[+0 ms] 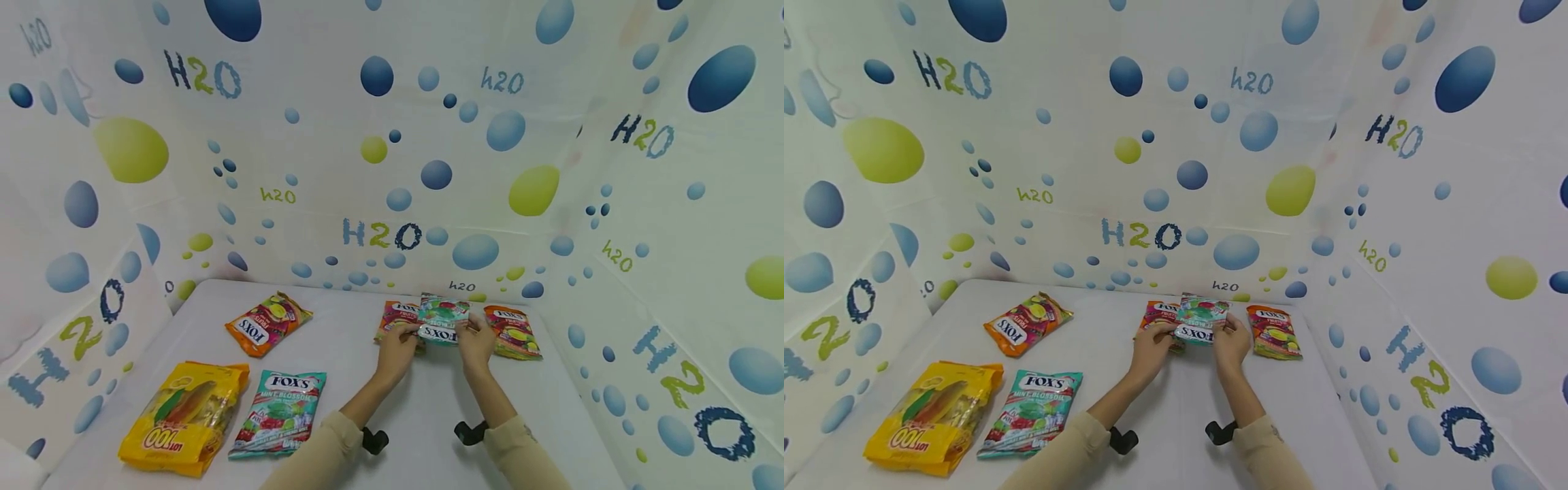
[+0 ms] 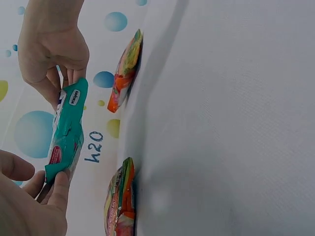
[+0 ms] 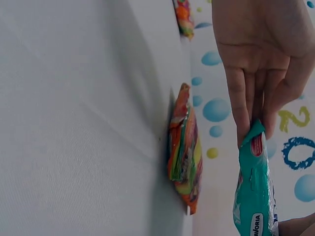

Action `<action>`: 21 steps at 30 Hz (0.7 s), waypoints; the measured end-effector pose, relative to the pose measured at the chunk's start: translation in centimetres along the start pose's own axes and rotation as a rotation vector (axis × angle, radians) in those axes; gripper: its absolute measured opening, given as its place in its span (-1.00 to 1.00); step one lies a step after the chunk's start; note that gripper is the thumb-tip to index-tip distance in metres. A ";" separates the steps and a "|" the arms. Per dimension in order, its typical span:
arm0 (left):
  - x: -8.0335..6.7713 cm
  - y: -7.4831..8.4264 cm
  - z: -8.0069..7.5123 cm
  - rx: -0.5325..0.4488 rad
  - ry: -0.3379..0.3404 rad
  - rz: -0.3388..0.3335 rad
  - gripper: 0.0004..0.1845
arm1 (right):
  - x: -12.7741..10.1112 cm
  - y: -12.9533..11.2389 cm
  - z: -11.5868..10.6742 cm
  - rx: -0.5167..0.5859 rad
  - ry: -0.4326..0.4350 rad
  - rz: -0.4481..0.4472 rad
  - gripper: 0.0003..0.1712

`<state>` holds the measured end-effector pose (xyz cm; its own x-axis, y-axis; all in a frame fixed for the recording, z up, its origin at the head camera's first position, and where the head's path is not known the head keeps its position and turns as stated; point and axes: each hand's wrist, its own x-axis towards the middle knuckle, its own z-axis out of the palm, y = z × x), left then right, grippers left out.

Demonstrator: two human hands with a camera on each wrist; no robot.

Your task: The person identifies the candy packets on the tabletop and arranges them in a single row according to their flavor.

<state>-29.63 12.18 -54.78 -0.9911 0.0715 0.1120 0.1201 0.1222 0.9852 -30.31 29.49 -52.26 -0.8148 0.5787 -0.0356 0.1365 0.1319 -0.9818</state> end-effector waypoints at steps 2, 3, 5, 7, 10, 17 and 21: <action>-0.2 0.1 -0.3 -0.001 0.004 0.009 -0.62 | -0.4 -0.1 0.1 0.016 -0.004 0.009 -0.45; -0.4 0.1 -0.4 0.004 0.008 0.016 -0.62 | -0.6 -0.1 0.1 0.022 -0.009 0.013 -0.45; -0.6 0.2 -0.6 0.013 0.020 0.025 -0.63 | -0.9 -0.1 0.1 0.031 -0.015 0.013 -0.45; -0.9 0.2 -0.8 0.024 0.034 0.034 -0.64 | -1.2 -0.1 0.2 0.037 -0.018 0.007 -0.45; -1.4 0.4 -1.2 0.031 0.053 0.030 -0.66 | -1.6 -0.1 0.3 0.037 -0.023 -0.012 -0.45; -2.3 -0.2 -2.0 0.044 0.064 0.044 -0.65 | -2.8 0.1 0.5 0.060 -0.053 -0.042 -0.46; -2.8 -0.3 -2.6 0.050 0.066 0.058 -0.64 | -3.4 0.3 0.7 0.070 -0.066 -0.059 -0.47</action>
<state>-27.09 9.36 -55.09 -0.9839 0.0145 0.1783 0.1782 0.1692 0.9693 -27.86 27.02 -52.59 -0.8560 0.5169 0.0130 0.0495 0.1068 -0.9930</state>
